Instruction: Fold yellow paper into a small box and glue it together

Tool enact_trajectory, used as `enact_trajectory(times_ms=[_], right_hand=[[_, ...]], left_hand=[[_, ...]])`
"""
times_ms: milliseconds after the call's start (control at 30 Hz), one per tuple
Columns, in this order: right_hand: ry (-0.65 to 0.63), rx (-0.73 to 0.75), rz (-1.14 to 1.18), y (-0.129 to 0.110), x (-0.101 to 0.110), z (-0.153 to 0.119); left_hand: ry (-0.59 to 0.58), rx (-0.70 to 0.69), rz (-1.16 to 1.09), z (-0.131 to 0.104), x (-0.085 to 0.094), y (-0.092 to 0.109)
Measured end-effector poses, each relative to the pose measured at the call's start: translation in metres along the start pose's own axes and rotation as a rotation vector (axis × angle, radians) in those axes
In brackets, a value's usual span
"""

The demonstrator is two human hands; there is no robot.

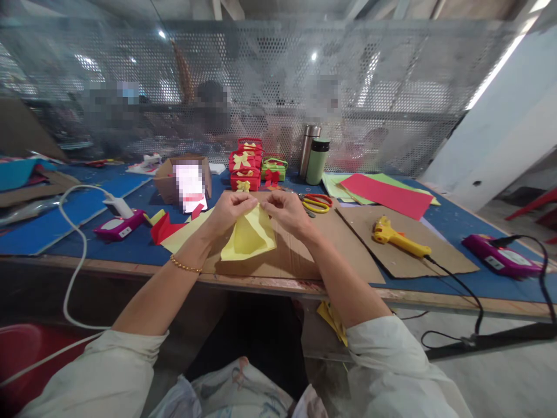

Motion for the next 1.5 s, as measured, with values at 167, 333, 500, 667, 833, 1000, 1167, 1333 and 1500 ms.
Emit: enact_trajectory(times_ms=[167,333,500,667,833,1000,1167,1333,1500], right_hand=[[0.006,0.023,-0.002,-0.002,0.001,0.001],[-0.009,0.017,-0.009,-0.004,0.001,-0.001],[-0.018,0.015,-0.010,-0.003,0.000,-0.002],[-0.016,0.027,0.024,-0.003,0.002,0.000],[-0.026,0.048,0.061,-0.007,0.003,0.001],[-0.025,0.047,0.090,-0.007,0.001,0.000],[-0.032,0.089,-0.024,-0.007,0.003,0.002],[-0.043,0.100,-0.030,-0.008,0.005,0.002],[-0.065,0.116,-0.068,-0.010,0.004,-0.001]], left_hand=[[0.007,0.021,-0.036,0.001,0.000,0.000],[0.003,-0.055,0.017,0.001,-0.001,0.007],[-0.002,-0.102,0.042,-0.003,-0.002,0.010],[-0.010,-0.075,-0.070,-0.002,-0.001,0.006],[-0.005,-0.042,-0.104,0.000,0.000,0.004],[-0.009,-0.031,-0.062,-0.001,0.000,0.005],[-0.030,-0.022,-0.048,-0.001,0.000,0.005],[-0.007,-0.032,-0.041,0.000,0.002,0.004],[-0.002,-0.054,0.009,0.001,0.001,0.004]])
Point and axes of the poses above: each hand's wrist, its own z-axis towards the middle knuckle, its own x-axis out of the back of the hand, y = z × x, the point moved 7 cm from there along z, towards the middle knuckle, and after that the axes turned 10 degrees about x, right-handed, at the moved point
